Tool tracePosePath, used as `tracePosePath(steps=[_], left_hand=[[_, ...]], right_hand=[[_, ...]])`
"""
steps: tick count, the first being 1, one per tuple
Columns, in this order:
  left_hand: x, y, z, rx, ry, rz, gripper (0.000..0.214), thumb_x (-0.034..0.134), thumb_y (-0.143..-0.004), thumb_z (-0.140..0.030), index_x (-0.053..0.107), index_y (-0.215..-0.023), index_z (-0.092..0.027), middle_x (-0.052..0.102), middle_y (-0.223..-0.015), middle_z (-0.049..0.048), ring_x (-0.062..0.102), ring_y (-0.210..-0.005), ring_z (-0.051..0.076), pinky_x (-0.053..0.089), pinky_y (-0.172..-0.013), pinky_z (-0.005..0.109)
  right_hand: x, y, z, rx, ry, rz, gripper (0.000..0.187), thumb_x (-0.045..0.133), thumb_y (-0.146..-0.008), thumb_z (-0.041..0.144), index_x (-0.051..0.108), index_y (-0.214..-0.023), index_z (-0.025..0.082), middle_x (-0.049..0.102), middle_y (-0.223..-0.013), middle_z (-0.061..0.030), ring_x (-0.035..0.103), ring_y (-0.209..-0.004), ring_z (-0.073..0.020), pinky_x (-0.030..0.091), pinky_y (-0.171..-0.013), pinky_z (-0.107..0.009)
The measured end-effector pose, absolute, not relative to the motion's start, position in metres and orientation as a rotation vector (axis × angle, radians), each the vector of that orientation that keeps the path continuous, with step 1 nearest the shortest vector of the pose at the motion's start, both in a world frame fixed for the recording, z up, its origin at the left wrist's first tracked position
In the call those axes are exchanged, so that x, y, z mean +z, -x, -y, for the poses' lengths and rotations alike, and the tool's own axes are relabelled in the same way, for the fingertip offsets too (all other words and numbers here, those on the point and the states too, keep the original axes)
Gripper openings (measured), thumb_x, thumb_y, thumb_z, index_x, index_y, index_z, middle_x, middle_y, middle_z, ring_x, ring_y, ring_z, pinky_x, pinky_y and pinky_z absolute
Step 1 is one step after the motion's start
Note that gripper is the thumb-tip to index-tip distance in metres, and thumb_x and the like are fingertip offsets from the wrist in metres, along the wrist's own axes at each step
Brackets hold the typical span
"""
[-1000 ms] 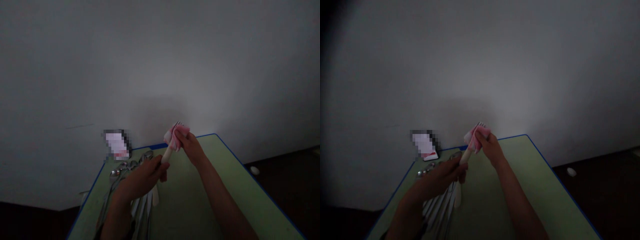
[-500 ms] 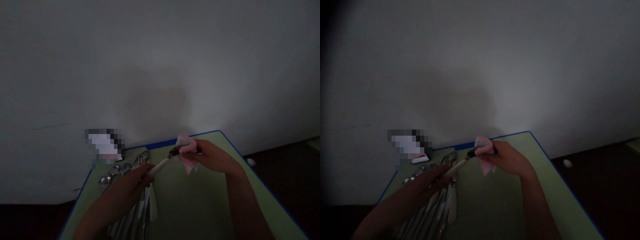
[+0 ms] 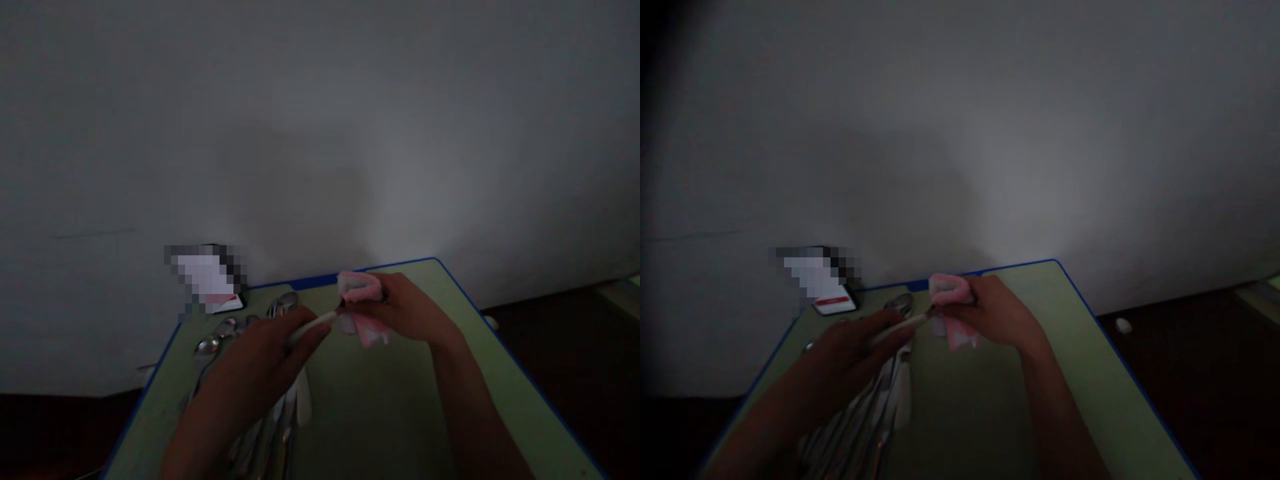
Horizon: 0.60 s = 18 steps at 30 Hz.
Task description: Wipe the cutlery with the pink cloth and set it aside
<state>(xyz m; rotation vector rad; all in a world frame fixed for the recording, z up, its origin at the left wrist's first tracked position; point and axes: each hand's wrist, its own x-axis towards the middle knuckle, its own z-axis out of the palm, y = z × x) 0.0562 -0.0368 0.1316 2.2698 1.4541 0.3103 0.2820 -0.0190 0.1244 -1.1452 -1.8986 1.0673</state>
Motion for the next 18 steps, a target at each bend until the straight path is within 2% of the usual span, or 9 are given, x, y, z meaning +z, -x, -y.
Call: tracePosePath(steps=[2, 9, 18], left_hand=[[0.135, -0.057, 0.038, 0.347, -2.282, -1.484, 0.037, 0.038, -0.090, -0.050, 0.062, -0.100, -0.024, 0.069, -0.081, 0.0034, 0.064, -0.071, 0.020, 0.044, -0.064, 0.028], [0.153, -0.057, 0.050, 0.460, -2.331, -1.405, 0.038, 0.035, -0.091, -0.046, 0.063, -0.085, -0.021, 0.065, -0.067, 0.0014, 0.060, -0.064, 0.015, 0.044, -0.058, 0.023], [0.169, -0.062, 0.074, 0.429, -2.391, -1.488, 0.043, 0.033, -0.090, -0.052, 0.060, -0.075, -0.021, 0.058, -0.059, 0.0001, 0.054, -0.056, 0.014, 0.040, -0.054, 0.024]], right_hand=[[0.127, -0.278, 0.021, 0.986, 1.164, 1.864, 0.022, 0.057, -0.080, 0.030, 0.068, -0.097, 0.022, 0.071, -0.081, -0.0003, 0.062, -0.070, -0.0157, 0.043, -0.060, -0.024], [0.142, -0.270, 0.036, 0.710, 1.150, 1.885, 0.017, 0.055, -0.083, 0.033, 0.065, -0.084, 0.020, 0.069, -0.077, -0.0020, 0.061, -0.068, -0.0152, 0.040, -0.062, -0.024], [0.150, -0.282, 0.044, 0.930, 1.010, 1.857, 0.024, 0.055, -0.082, 0.035, 0.066, -0.093, 0.017, 0.070, -0.087, -0.0033, 0.061, -0.077, -0.0158, 0.044, -0.065, -0.024]])
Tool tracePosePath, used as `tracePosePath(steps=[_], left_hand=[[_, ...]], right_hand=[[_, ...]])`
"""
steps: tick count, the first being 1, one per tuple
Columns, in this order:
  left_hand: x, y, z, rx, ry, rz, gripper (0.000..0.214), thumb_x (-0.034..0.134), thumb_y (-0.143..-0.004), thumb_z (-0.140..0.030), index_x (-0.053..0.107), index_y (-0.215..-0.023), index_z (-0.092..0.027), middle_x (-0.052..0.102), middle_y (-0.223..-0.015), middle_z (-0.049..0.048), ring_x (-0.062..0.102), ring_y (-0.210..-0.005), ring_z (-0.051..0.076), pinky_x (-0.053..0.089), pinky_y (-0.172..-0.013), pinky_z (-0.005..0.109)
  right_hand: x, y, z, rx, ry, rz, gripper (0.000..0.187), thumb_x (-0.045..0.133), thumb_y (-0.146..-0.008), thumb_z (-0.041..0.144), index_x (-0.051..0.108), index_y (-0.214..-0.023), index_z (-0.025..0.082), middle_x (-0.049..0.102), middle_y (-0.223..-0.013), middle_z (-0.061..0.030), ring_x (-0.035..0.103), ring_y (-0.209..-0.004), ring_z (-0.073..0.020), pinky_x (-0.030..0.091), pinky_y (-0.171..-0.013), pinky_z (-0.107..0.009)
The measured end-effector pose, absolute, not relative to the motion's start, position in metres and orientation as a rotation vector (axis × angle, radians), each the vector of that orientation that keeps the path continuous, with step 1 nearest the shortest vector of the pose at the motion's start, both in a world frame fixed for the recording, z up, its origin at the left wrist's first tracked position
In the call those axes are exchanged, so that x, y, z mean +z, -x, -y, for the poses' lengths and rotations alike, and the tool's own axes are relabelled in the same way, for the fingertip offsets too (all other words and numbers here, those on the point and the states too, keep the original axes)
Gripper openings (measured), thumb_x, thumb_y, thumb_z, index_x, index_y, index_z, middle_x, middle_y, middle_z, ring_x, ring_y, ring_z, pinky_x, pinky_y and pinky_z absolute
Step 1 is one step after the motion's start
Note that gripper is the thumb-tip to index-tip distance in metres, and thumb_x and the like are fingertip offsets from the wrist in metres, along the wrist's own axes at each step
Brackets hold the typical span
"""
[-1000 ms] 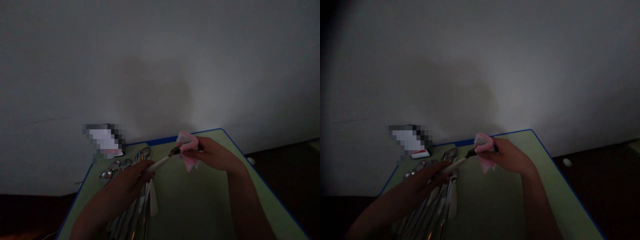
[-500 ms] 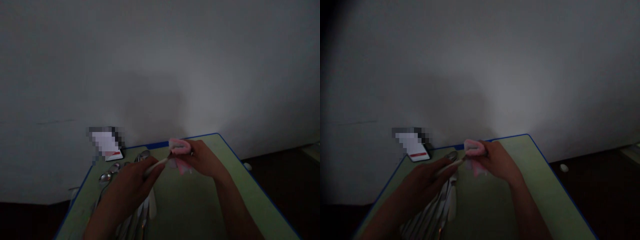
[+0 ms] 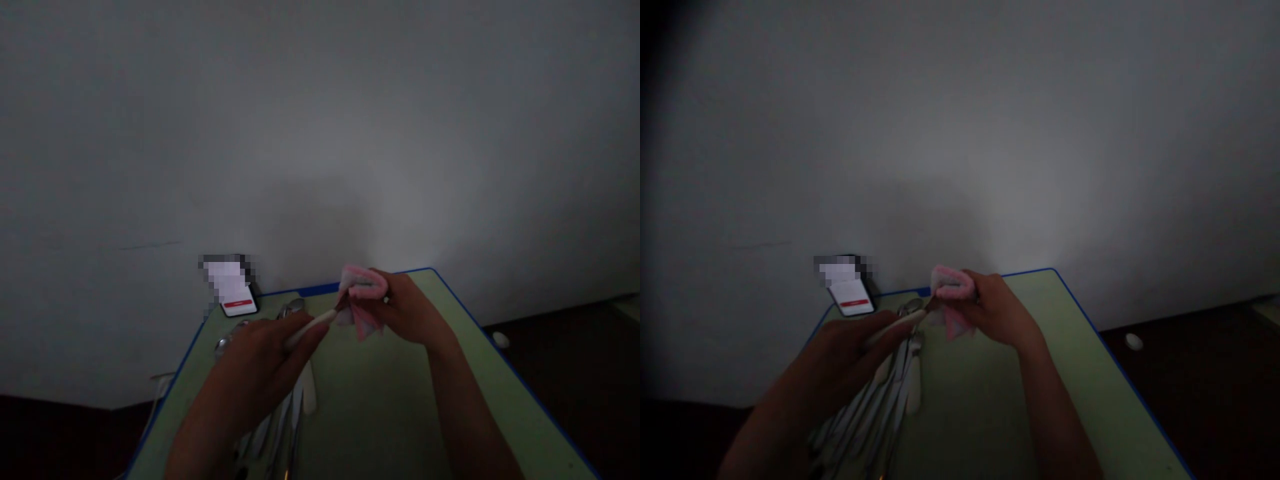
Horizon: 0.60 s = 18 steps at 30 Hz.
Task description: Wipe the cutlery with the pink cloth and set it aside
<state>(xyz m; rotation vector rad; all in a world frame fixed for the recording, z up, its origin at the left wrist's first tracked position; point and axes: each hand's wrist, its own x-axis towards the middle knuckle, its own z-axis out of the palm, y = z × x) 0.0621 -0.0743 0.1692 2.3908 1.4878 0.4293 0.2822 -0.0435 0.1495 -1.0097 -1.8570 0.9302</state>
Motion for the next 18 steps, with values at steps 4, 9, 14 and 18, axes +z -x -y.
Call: tracePosePath(steps=[4, 9, 14, 18], left_hand=[[0.166, -0.064, 0.070, 0.392, -2.438, -1.461, 0.044, 0.032, -0.091, -0.051, 0.059, -0.077, -0.019, 0.058, -0.061, 0.0001, 0.054, -0.056, 0.013, 0.036, -0.052, 0.022], [0.162, -0.061, 0.065, 0.401, -2.431, -1.430, 0.041, 0.034, -0.092, -0.049, 0.061, -0.082, -0.019, 0.061, -0.064, -0.0004, 0.057, -0.060, 0.013, 0.035, -0.054, 0.022], [0.166, -0.045, 0.068, 0.430, -2.368, -1.431, 0.038, 0.035, -0.091, -0.045, 0.062, -0.083, -0.018, 0.060, -0.061, -0.0015, 0.055, -0.056, 0.012, 0.036, -0.054, 0.022], [0.164, -0.037, 0.068, 0.486, -2.292, -1.435, 0.036, 0.033, -0.092, -0.042, 0.060, -0.096, -0.018, 0.063, -0.067, -0.0006, 0.057, -0.061, 0.012, 0.042, -0.060, 0.022]], right_hand=[[0.141, -0.284, 0.042, 0.910, 1.069, 1.850, 0.029, 0.056, -0.081, 0.037, 0.067, -0.098, 0.017, 0.070, -0.089, -0.0036, 0.060, -0.076, -0.0161, 0.044, -0.065, -0.024], [0.133, -0.289, 0.040, 0.804, 1.130, 1.848, 0.029, 0.057, -0.080, 0.035, 0.067, -0.100, 0.017, 0.071, -0.088, -0.0028, 0.060, -0.074, -0.0159, 0.043, -0.062, -0.024], [0.133, -0.307, 0.045, 0.723, 1.225, 1.780, 0.028, 0.057, -0.080, 0.040, 0.068, -0.093, 0.018, 0.070, -0.087, -0.0040, 0.061, -0.073, -0.0172, 0.044, -0.064, -0.026], [0.131, -0.316, 0.047, 0.748, 1.236, 1.648, 0.033, 0.062, -0.076, 0.043, 0.061, -0.097, 0.017, 0.067, -0.089, -0.0050, 0.060, -0.078, -0.0179, 0.045, -0.066, -0.026]])
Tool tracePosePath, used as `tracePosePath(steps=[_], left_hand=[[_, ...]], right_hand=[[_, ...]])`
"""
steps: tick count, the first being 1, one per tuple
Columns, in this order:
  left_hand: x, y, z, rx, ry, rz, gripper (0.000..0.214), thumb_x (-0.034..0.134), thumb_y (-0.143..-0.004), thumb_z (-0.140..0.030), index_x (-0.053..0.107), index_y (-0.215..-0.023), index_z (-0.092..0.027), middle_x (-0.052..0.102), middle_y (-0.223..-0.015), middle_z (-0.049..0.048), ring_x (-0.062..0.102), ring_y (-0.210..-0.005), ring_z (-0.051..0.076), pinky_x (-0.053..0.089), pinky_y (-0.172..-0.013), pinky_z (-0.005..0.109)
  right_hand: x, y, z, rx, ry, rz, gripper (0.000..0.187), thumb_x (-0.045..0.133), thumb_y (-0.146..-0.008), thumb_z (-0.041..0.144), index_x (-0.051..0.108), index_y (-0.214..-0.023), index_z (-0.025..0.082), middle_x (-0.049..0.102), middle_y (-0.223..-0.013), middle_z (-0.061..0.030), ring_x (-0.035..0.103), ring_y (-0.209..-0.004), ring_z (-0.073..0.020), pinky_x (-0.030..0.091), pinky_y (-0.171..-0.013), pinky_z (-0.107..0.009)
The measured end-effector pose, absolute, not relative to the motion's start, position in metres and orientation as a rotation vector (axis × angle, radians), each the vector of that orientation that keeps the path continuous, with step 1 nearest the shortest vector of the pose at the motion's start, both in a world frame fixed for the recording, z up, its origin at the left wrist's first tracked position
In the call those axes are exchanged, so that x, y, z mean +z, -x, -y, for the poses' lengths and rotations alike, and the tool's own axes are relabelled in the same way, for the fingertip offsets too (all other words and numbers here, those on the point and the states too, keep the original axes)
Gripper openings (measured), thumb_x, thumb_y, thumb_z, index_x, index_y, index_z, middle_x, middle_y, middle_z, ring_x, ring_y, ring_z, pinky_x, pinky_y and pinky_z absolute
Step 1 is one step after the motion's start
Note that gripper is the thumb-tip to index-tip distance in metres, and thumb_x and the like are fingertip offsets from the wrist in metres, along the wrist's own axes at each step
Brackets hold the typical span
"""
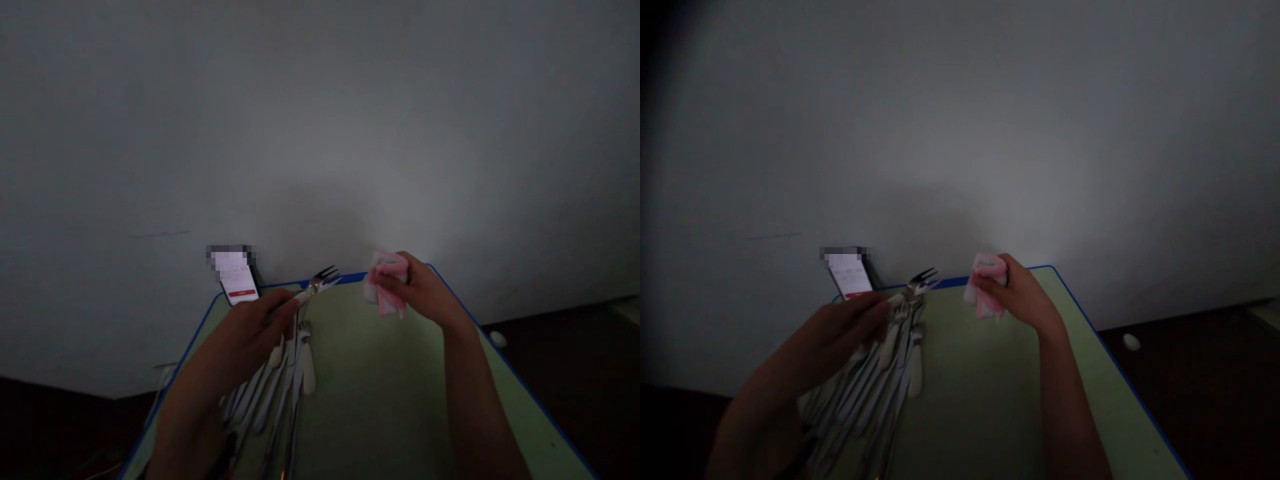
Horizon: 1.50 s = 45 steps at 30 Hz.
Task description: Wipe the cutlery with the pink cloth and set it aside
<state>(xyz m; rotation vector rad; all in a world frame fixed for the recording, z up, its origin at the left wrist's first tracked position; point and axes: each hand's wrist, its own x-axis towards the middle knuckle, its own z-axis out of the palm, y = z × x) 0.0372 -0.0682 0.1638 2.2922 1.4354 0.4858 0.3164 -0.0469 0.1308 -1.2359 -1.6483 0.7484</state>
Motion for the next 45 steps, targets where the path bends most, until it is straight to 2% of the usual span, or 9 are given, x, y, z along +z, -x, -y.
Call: tracePosePath(steps=[4, 8, 11, 14, 18, 25, 33, 39, 45], left_hand=[[0.155, -0.040, 0.068, 0.569, -2.287, -1.373, 0.043, 0.034, -0.093, -0.035, 0.034, -0.135, -0.024, 0.065, -0.102, 0.0045, 0.061, -0.089, 0.015, 0.047, -0.079, 0.027], [0.149, -0.048, 0.069, 0.599, -2.299, -1.341, 0.051, 0.030, -0.094, -0.032, 0.017, -0.143, -0.026, 0.061, -0.113, 0.0061, 0.060, -0.095, 0.016, 0.046, -0.085, 0.029], [0.152, -0.057, 0.069, 0.589, -2.251, -1.356, 0.043, 0.032, -0.094, -0.036, 0.031, -0.137, -0.028, 0.063, -0.111, 0.0043, 0.060, -0.096, 0.016, 0.045, -0.084, 0.029], [0.156, -0.066, 0.068, 0.534, -2.255, -1.293, 0.030, 0.036, -0.093, -0.042, 0.057, -0.107, -0.025, 0.069, -0.091, 0.0001, 0.063, -0.082, 0.015, 0.046, -0.074, 0.024], [0.158, -0.070, 0.066, 0.552, -2.317, -1.303, 0.030, 0.040, -0.092, -0.042, 0.060, -0.085, -0.021, 0.066, -0.070, -0.0027, 0.060, -0.063, 0.012, 0.045, -0.063, 0.021], [0.154, -0.067, 0.066, 0.687, -2.314, -1.227, 0.024, 0.046, -0.090, -0.036, 0.059, -0.105, -0.025, 0.071, -0.092, -0.0013, 0.065, -0.075, 0.012, 0.048, -0.067, 0.021], [0.153, -0.069, 0.063, 0.754, -2.429, -1.213, 0.018, 0.057, -0.084, -0.035, 0.068, -0.081, -0.021, 0.068, -0.082, 0.0002, 0.060, -0.070, 0.012, 0.045, -0.064, 0.020], [0.160, -0.068, 0.067, 0.772, -2.360, -1.183, 0.017, 0.059, -0.083, -0.034, 0.070, -0.080, -0.022, 0.066, -0.074, -0.0010, 0.059, -0.064, 0.009, 0.045, -0.061, 0.018], [0.162, -0.073, 0.071, 0.850, -2.157, -1.206, 0.015, 0.062, -0.080, -0.033, 0.069, -0.080, -0.020, 0.067, -0.070, -0.0010, 0.062, -0.062, 0.010, 0.047, -0.058, 0.018]], right_hand=[[0.130, -0.310, 0.047, 0.789, 1.226, 1.658, 0.027, 0.059, -0.078, 0.039, 0.057, -0.095, 0.019, 0.064, -0.089, -0.0038, 0.058, -0.079, -0.0170, 0.044, -0.067, -0.026], [0.131, -0.303, 0.051, 0.841, 1.118, 1.744, 0.022, 0.055, -0.082, 0.035, 0.058, -0.099, 0.021, 0.061, -0.091, -0.0040, 0.057, -0.080, -0.0164, 0.045, -0.069, -0.027], [0.132, -0.304, 0.055, 0.918, 1.077, 1.811, 0.021, 0.054, -0.082, 0.034, 0.059, -0.098, 0.021, 0.061, -0.092, -0.0043, 0.057, -0.079, -0.0159, 0.045, -0.069, -0.026], [0.132, -0.307, 0.056, 1.004, 1.114, 1.806, 0.028, 0.058, -0.080, 0.032, 0.054, -0.106, 0.020, 0.062, -0.094, -0.0044, 0.057, -0.079, -0.0153, 0.046, -0.067, -0.026], [0.132, -0.311, 0.054, 1.118, 1.079, 1.742, 0.036, 0.060, -0.078, 0.030, 0.050, -0.111, 0.021, 0.063, -0.096, -0.0045, 0.058, -0.076, -0.0143, 0.046, -0.064, -0.025], [0.138, -0.314, 0.056, 1.072, 1.054, 1.866, 0.024, 0.052, -0.085, 0.035, 0.054, -0.103, 0.019, 0.061, -0.096, -0.0046, 0.057, -0.079, -0.0141, 0.045, -0.071, -0.027], [0.145, -0.309, 0.058, 0.958, 1.021, 2.053, 0.022, 0.041, -0.092, 0.032, 0.054, -0.105, 0.019, 0.060, -0.101, -0.0041, 0.055, -0.089, -0.0142, 0.042, -0.080, -0.027], [0.146, -0.303, 0.059, 0.877, 1.008, 2.148, 0.021, 0.036, -0.093, 0.022, 0.056, -0.089, 0.017, 0.061, -0.096, -0.0029, 0.054, -0.087, -0.0121, 0.039, -0.082, -0.024], [0.149, -0.299, 0.063, 1.004, 0.995, 2.167, 0.025, 0.035, -0.094, 0.030, 0.055, -0.104, 0.019, 0.062, -0.098, -0.0029, 0.055, -0.084, -0.0129, 0.042, -0.076, -0.026]])
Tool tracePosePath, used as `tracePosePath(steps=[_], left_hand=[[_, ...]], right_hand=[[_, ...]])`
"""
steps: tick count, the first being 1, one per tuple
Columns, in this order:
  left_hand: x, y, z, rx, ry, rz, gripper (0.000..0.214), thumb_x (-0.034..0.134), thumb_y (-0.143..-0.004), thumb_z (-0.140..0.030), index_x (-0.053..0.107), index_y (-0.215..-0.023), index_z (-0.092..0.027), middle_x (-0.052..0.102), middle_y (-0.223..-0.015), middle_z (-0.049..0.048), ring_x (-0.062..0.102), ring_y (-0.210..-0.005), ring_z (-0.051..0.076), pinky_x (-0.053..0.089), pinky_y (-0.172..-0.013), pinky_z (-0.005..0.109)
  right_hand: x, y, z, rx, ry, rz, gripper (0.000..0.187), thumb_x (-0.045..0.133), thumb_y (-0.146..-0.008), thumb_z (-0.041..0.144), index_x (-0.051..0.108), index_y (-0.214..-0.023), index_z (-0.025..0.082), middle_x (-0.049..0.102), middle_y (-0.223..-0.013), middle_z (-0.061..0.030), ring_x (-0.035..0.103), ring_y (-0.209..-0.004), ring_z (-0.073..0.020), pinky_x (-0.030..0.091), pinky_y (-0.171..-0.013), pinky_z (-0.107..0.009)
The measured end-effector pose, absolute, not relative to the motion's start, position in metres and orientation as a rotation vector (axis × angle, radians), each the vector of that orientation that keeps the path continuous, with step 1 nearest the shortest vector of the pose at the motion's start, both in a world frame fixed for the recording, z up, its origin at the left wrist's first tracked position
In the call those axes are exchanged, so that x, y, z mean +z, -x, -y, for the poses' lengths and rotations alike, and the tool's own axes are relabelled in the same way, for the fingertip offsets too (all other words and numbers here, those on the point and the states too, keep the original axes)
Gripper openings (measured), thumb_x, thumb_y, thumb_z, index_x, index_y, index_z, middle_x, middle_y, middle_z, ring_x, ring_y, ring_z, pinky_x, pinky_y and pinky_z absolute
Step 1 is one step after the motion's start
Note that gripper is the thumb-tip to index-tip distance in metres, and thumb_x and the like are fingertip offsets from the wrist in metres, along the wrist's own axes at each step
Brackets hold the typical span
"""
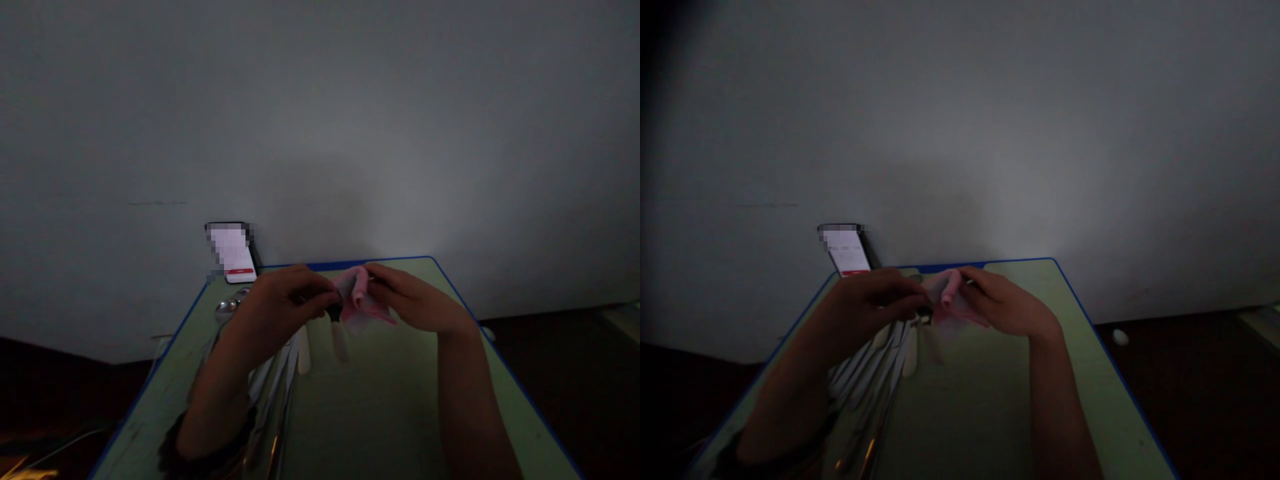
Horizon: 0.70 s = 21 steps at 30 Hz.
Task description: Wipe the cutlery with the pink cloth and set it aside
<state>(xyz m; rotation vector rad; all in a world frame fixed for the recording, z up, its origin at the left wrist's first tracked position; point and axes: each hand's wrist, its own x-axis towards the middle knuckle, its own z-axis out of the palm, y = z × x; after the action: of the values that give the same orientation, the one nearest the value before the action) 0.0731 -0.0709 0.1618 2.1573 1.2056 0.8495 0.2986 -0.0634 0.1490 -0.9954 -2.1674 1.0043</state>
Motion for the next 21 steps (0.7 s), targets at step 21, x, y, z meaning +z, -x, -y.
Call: tracePosePath(steps=[21], left_hand=[[0.143, -0.076, 0.065, 0.368, -2.464, -1.367, 0.030, 0.037, -0.091, -0.036, 0.056, -0.076, -0.018, 0.061, -0.066, -0.0002, 0.054, -0.058, 0.013, 0.033, -0.053, 0.024]], right_hand=[[0.146, -0.273, 0.066, 0.827, 1.236, 2.369, 0.016, 0.052, -0.082, 0.033, 0.057, -0.086, 0.018, 0.061, -0.078, -0.0009, 0.050, -0.066, -0.0111, 0.033, -0.060, -0.024]])
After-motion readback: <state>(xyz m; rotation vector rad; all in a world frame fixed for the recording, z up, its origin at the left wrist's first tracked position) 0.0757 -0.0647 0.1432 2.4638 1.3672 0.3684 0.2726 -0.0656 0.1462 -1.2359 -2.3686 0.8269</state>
